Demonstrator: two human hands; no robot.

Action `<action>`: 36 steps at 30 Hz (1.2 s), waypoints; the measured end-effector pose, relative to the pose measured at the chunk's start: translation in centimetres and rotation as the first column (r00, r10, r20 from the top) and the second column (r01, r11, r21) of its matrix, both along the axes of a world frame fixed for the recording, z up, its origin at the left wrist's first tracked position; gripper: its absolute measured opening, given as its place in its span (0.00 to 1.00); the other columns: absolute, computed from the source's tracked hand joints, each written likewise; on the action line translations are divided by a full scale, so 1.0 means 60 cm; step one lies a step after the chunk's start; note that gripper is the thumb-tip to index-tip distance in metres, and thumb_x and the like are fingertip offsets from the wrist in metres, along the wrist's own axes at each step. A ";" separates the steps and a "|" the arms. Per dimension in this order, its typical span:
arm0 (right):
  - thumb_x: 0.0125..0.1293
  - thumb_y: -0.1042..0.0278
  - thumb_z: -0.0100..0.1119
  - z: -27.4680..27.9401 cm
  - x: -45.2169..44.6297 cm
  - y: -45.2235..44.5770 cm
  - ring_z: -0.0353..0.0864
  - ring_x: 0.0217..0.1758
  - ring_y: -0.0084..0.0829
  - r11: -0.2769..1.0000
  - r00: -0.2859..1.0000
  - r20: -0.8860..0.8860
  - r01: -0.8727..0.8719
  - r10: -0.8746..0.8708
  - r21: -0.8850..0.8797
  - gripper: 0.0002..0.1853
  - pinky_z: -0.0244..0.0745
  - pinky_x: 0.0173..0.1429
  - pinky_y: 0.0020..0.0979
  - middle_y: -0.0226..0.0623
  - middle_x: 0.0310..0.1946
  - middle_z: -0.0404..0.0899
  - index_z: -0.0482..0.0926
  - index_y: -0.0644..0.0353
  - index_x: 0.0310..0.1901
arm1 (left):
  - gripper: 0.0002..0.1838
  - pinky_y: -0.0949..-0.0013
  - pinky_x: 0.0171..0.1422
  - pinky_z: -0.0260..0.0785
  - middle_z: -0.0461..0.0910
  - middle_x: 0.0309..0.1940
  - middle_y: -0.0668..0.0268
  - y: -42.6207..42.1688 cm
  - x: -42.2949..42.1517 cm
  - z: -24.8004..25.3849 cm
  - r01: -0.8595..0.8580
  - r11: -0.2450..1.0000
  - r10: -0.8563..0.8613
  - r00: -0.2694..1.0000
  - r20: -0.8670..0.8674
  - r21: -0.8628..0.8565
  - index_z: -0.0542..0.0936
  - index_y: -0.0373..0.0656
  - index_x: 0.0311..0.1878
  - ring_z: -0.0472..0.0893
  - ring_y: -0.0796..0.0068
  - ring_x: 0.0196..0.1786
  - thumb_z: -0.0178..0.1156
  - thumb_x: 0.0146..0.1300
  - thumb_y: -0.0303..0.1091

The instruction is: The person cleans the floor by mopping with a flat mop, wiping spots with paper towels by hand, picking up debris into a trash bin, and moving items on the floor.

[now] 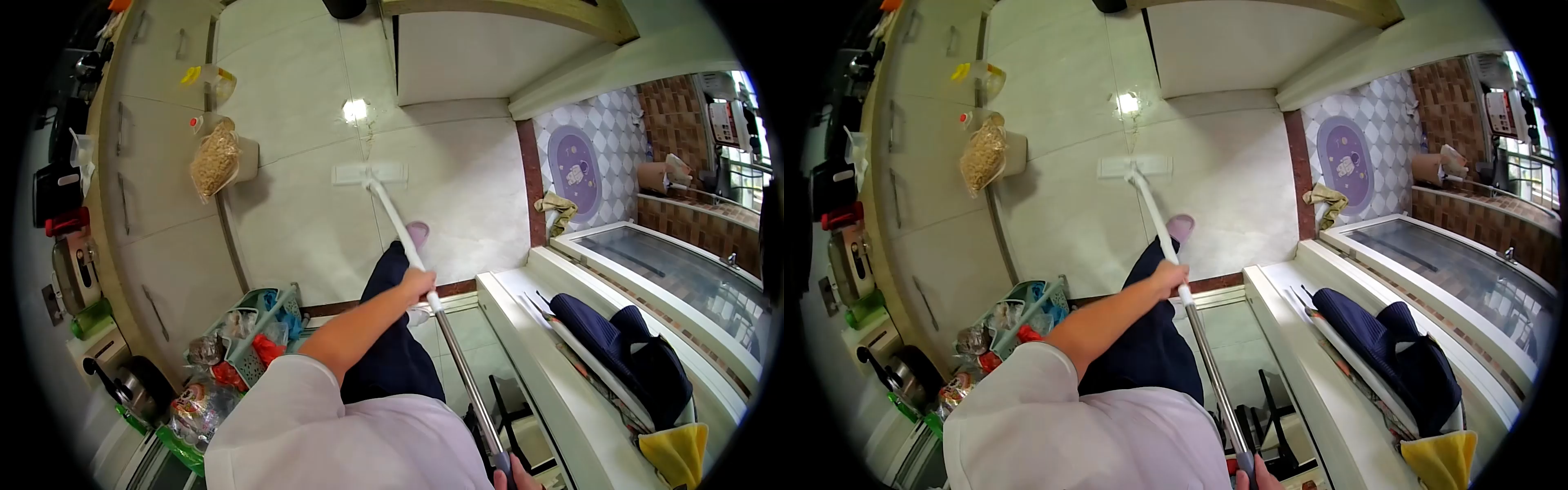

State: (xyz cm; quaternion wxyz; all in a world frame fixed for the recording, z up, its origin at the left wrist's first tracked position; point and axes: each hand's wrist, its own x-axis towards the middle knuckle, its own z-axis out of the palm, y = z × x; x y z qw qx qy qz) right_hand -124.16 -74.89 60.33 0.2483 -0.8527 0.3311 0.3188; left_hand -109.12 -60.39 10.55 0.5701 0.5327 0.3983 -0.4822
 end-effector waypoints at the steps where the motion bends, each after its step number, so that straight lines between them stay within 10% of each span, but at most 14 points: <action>1: 0.62 0.66 0.64 -0.022 0.017 0.008 0.71 0.19 0.37 1.000 1.000 -0.001 -0.001 0.001 0.005 0.19 0.67 0.26 0.37 0.46 0.19 0.75 0.79 0.60 0.55 | 0.07 0.59 0.20 0.70 0.75 0.21 0.57 0.006 0.034 -0.022 -0.032 0.999 0.031 0.998 0.059 0.020 0.75 0.32 0.26 0.77 0.65 0.19 0.57 0.53 0.27; 9: 0.64 0.66 0.62 -0.175 0.134 0.042 0.71 0.19 0.34 0.999 0.961 0.275 -0.043 0.035 0.022 0.17 0.68 0.28 0.35 0.45 0.19 0.75 0.78 0.62 0.54 | 0.06 0.58 0.21 0.71 0.74 0.21 0.59 0.066 0.307 -0.074 -0.131 0.991 0.126 0.985 0.115 0.040 0.73 0.33 0.29 0.77 0.63 0.21 0.57 0.54 0.27; 10: 0.53 0.78 0.67 -0.181 0.134 0.040 0.77 0.24 0.32 0.999 0.977 0.213 -0.013 0.002 0.048 0.22 0.72 0.33 0.31 0.43 0.22 0.77 0.78 0.67 0.52 | 0.06 0.57 0.21 0.71 0.74 0.21 0.59 0.068 0.314 -0.077 -0.082 0.993 0.071 0.990 0.121 0.086 0.73 0.34 0.30 0.77 0.63 0.21 0.57 0.54 0.27; 22: 0.62 0.65 0.65 0.112 0.037 -0.109 0.69 0.22 0.32 0.959 0.991 0.074 -0.084 0.107 -0.269 0.10 0.65 0.28 0.36 0.42 0.20 0.73 0.81 0.65 0.37 | 0.08 0.57 0.24 0.79 0.76 0.26 0.56 -0.199 0.048 0.104 -0.114 0.954 0.077 0.987 -0.138 -0.278 0.74 0.32 0.34 0.80 0.61 0.23 0.54 0.58 0.29; 31: 0.60 0.78 0.65 0.103 0.131 -0.154 0.79 0.30 0.27 0.936 0.969 0.125 -0.168 0.215 -0.310 0.15 0.73 0.35 0.31 0.39 0.31 0.83 0.81 0.68 0.49 | 0.09 0.59 0.29 0.81 0.75 0.25 0.60 -0.245 0.096 0.087 -0.261 0.905 0.196 0.957 -0.216 -0.336 0.73 0.33 0.35 0.78 0.66 0.23 0.56 0.58 0.31; 36: 0.55 0.75 0.68 0.066 0.238 -0.139 0.82 0.35 0.47 0.895 0.914 0.106 -0.351 0.391 -0.274 0.16 0.76 0.42 0.37 0.49 0.34 0.82 0.82 0.64 0.47 | 0.09 0.64 0.28 0.79 0.74 0.26 0.58 -0.173 0.184 0.075 -0.414 0.868 0.366 0.907 -0.208 -0.276 0.71 0.32 0.36 0.79 0.63 0.25 0.57 0.57 0.29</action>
